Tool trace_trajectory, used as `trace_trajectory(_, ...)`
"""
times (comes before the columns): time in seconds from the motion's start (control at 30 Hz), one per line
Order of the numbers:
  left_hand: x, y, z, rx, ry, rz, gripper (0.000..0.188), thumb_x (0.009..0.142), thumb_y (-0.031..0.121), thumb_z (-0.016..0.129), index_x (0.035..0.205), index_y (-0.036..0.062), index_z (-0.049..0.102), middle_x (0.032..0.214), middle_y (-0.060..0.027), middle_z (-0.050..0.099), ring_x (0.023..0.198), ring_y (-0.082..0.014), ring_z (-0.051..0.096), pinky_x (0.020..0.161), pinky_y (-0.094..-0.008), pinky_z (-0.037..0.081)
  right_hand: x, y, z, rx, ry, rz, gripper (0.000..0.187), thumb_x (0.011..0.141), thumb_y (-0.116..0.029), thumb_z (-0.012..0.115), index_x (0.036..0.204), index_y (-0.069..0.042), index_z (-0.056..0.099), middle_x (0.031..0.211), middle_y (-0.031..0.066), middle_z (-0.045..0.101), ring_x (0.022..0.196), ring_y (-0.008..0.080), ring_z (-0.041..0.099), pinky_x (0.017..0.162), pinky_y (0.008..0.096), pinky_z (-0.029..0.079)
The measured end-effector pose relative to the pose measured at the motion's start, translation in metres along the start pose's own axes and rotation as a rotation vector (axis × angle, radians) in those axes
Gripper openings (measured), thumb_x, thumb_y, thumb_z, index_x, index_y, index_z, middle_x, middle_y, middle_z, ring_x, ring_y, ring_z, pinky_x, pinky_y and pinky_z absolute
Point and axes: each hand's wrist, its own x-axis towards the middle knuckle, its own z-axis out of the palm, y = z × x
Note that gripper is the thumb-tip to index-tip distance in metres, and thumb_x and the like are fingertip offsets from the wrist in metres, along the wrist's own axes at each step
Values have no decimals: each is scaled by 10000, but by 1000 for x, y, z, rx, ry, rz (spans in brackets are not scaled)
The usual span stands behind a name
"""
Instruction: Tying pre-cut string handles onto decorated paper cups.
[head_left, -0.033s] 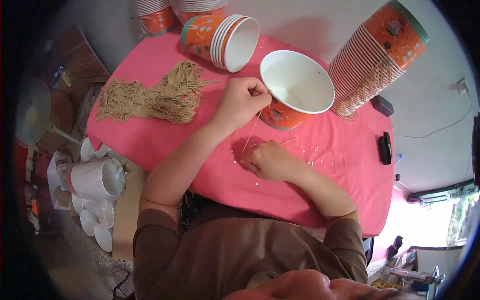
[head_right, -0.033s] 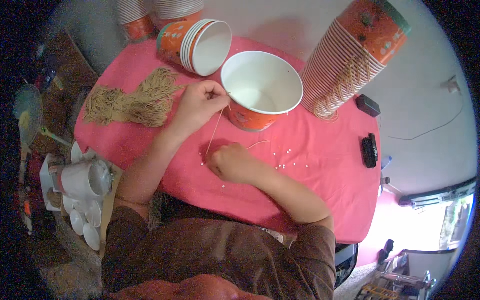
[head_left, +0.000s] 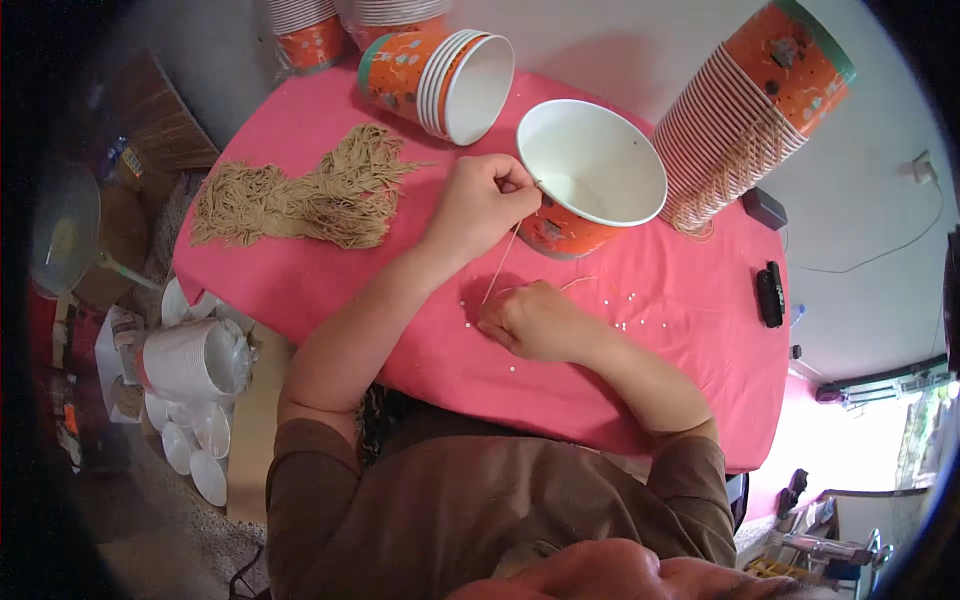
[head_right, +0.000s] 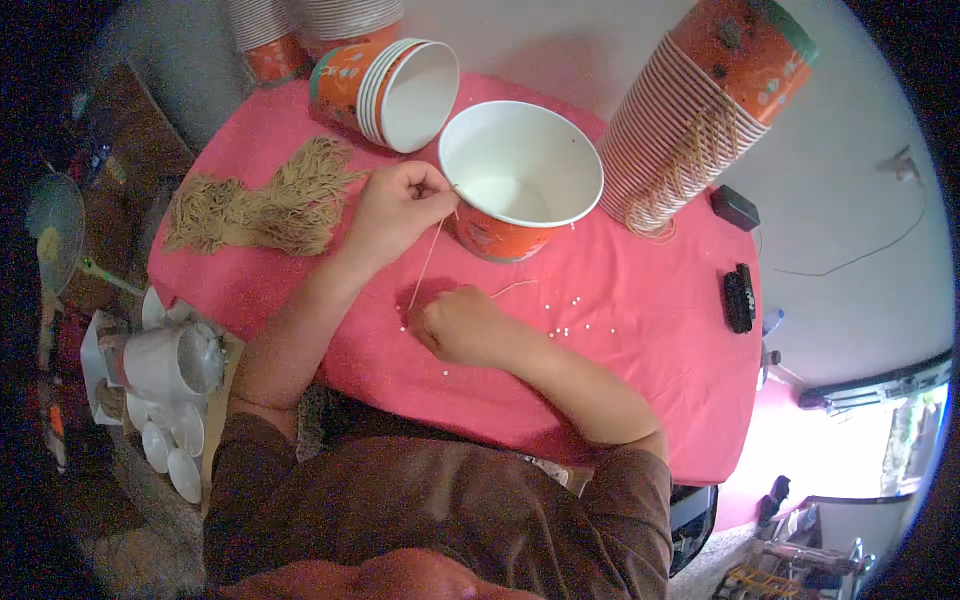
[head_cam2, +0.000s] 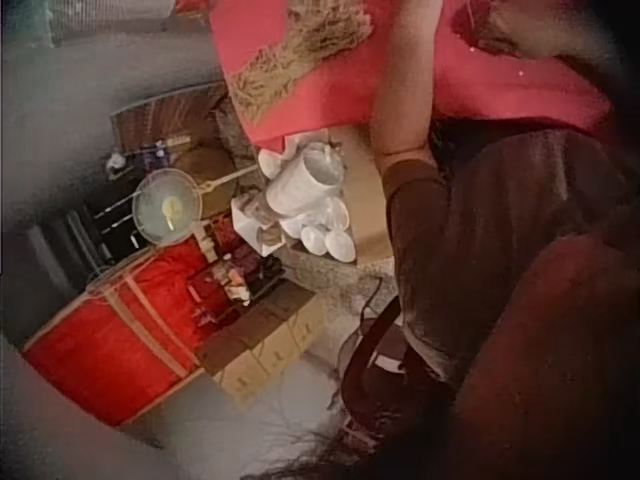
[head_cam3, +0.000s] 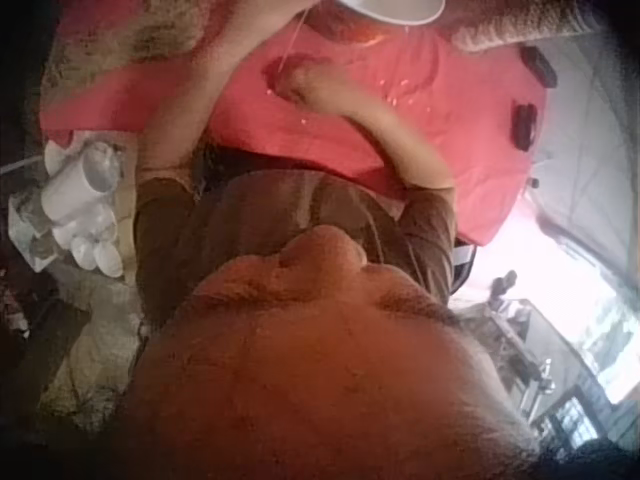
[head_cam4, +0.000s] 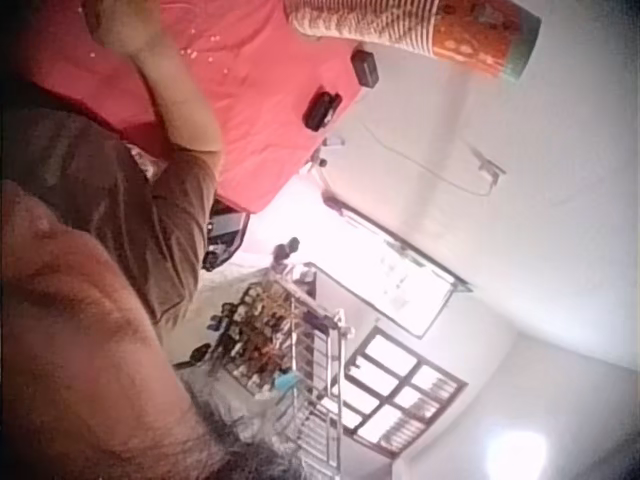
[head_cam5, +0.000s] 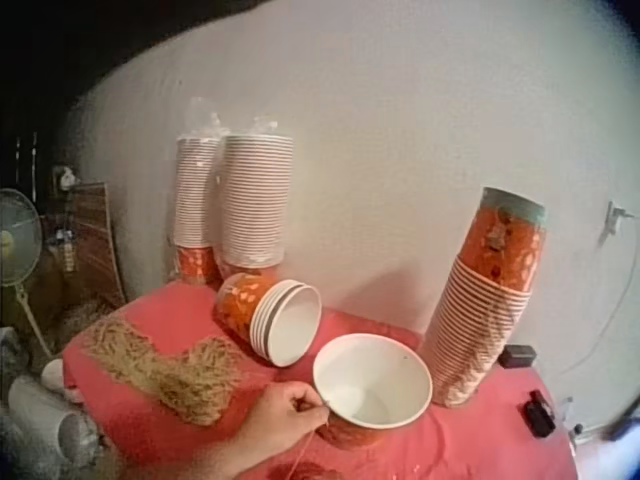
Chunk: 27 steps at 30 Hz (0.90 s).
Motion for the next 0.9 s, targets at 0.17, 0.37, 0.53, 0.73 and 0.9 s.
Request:
trace_trajectory(0.17,1,-5,7,28,19,35,108,780,68,699,737,3,624,622,42,551,579,-26,466,507,-224,383,-1,3,0,28,-21,-1,207,893,-207,567,777,-37,587,728,151,620,709,360,615,606,475,476)
trace_trajectory(0.37,-6,-16,5,-102,-70,-1,103,830,74,686,882,-4,644,747,32,602,657,-29,515,566,-204,421,-3,12,3,-74,-12,84,187,884,-222,568,820,-48,595,700,164,617,683,373,617,608,492,482)
trace_trajectory(0.53,-8,0,8,-222,-32,-129,94,870,71,639,905,-16,645,797,8,630,707,-40,555,609,-203,446,-5,12,1,-38,9,87,192,879,-225,567,818,-46,601,707,175,622,682,375,622,611,498,485)
trace_trajectory(0.73,-4,-20,11,-233,-20,-66,78,879,74,630,898,-1,633,782,23,616,679,-24,533,582,-184,420,-1,1,-3,-43,-53,119,269,873,-235,528,761,-12,630,744,202,655,736,370,658,679,492,520)
trace_trajectory(0.9,-7,-19,22,-157,22,2,62,886,58,623,907,0,620,786,46,592,692,-19,528,600,-173,417,-3,2,2,-37,7,100,264,863,-221,533,736,-9,627,721,209,646,722,376,653,670,490,519)
